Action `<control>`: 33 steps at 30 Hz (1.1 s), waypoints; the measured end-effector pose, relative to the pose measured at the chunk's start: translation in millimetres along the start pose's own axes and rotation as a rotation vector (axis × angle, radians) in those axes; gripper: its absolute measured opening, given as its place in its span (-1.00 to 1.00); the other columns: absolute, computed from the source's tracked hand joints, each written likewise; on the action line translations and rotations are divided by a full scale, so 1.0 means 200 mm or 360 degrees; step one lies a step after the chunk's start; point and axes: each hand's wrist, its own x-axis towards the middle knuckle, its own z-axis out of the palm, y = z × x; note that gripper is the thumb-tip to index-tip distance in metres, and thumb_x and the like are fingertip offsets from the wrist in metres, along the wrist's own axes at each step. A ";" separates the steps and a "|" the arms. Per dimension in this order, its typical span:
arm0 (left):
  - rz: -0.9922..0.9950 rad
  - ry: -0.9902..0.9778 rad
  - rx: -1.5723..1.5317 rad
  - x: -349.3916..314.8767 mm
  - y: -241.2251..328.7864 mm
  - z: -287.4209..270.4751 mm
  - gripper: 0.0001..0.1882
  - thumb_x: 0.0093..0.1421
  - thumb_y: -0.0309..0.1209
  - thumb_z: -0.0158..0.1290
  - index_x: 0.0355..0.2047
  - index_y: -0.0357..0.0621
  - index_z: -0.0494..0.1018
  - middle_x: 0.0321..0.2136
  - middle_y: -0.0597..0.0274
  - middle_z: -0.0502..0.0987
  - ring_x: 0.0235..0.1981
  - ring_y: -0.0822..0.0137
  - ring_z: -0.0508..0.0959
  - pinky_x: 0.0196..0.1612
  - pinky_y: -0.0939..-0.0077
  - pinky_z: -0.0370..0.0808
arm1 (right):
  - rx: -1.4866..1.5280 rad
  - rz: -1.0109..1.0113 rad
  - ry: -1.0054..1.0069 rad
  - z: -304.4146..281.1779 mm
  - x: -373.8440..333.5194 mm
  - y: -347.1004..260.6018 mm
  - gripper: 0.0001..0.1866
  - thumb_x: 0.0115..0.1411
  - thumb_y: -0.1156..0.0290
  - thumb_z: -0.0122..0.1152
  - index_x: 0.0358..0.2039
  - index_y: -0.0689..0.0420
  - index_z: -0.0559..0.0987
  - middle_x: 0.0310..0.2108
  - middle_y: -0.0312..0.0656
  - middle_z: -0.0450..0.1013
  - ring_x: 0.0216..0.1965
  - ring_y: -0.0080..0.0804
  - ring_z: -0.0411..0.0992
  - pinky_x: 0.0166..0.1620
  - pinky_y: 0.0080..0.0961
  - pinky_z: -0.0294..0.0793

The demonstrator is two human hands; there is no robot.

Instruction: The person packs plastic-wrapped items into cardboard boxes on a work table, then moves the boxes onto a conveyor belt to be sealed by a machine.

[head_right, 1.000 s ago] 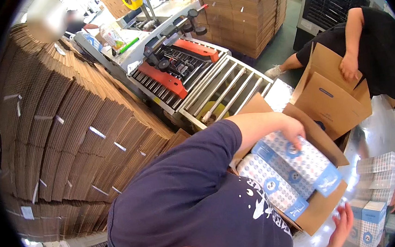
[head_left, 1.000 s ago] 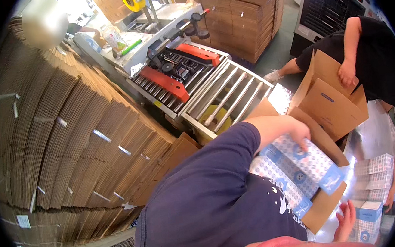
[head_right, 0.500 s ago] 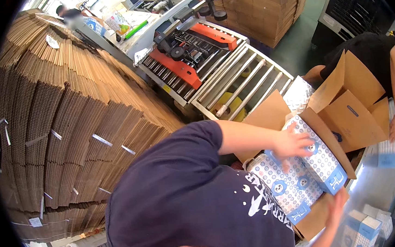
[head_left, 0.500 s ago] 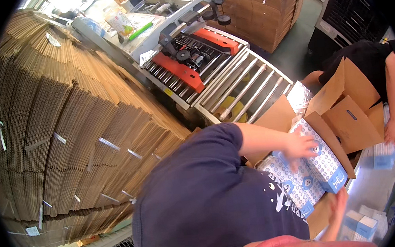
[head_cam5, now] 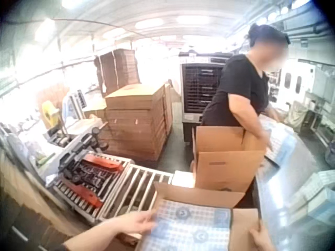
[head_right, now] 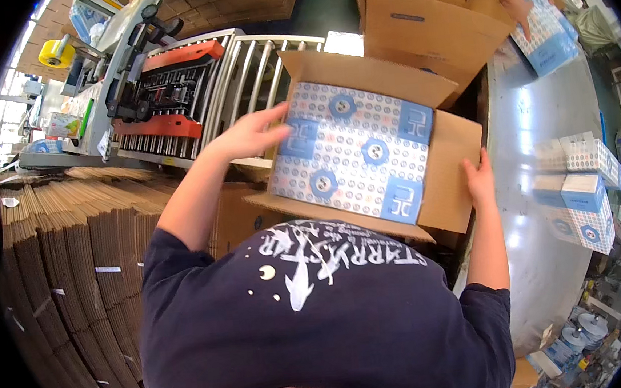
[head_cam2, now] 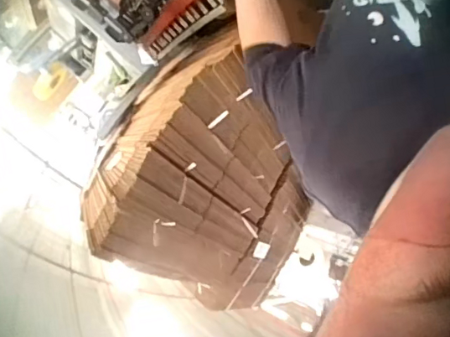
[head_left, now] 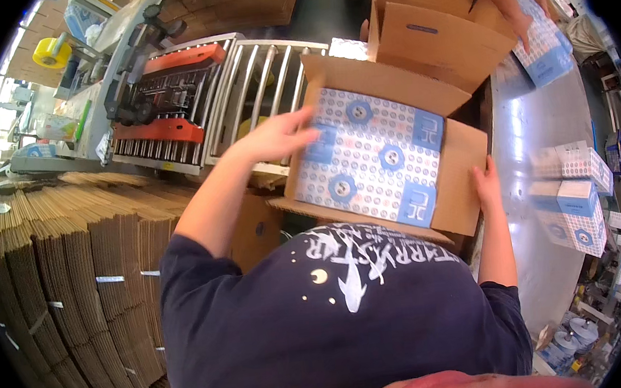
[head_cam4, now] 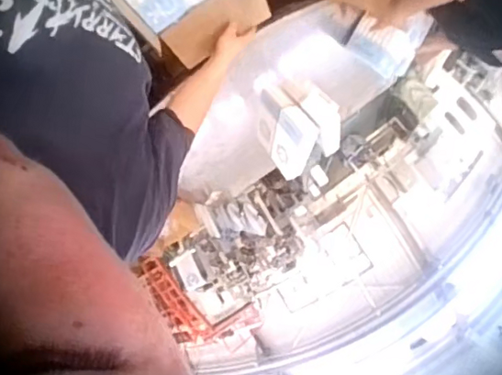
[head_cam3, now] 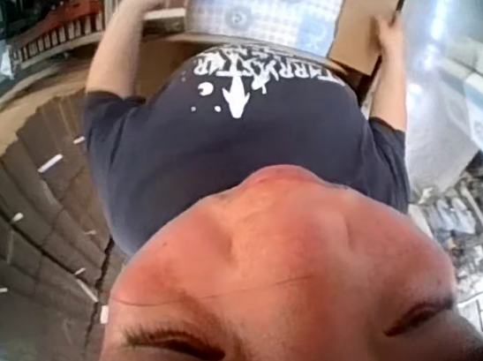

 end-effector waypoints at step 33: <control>-0.0167 0.0367 -0.0326 0.54 -0.73 -0.43 -0.40 0.13 -0.11 0.04 0.15 -0.03 0.21 -0.02 0.04 0.42 0.00 0.17 0.42 0.05 0.38 0.32 | 0.1029 0.0348 -0.0062 1.08 -0.21 -1.00 -0.29 0.22 0.47 -0.03 0.28 0.09 -0.16 0.23 -0.11 0.00 0.20 -0.26 0.05 0.21 -0.38 0.05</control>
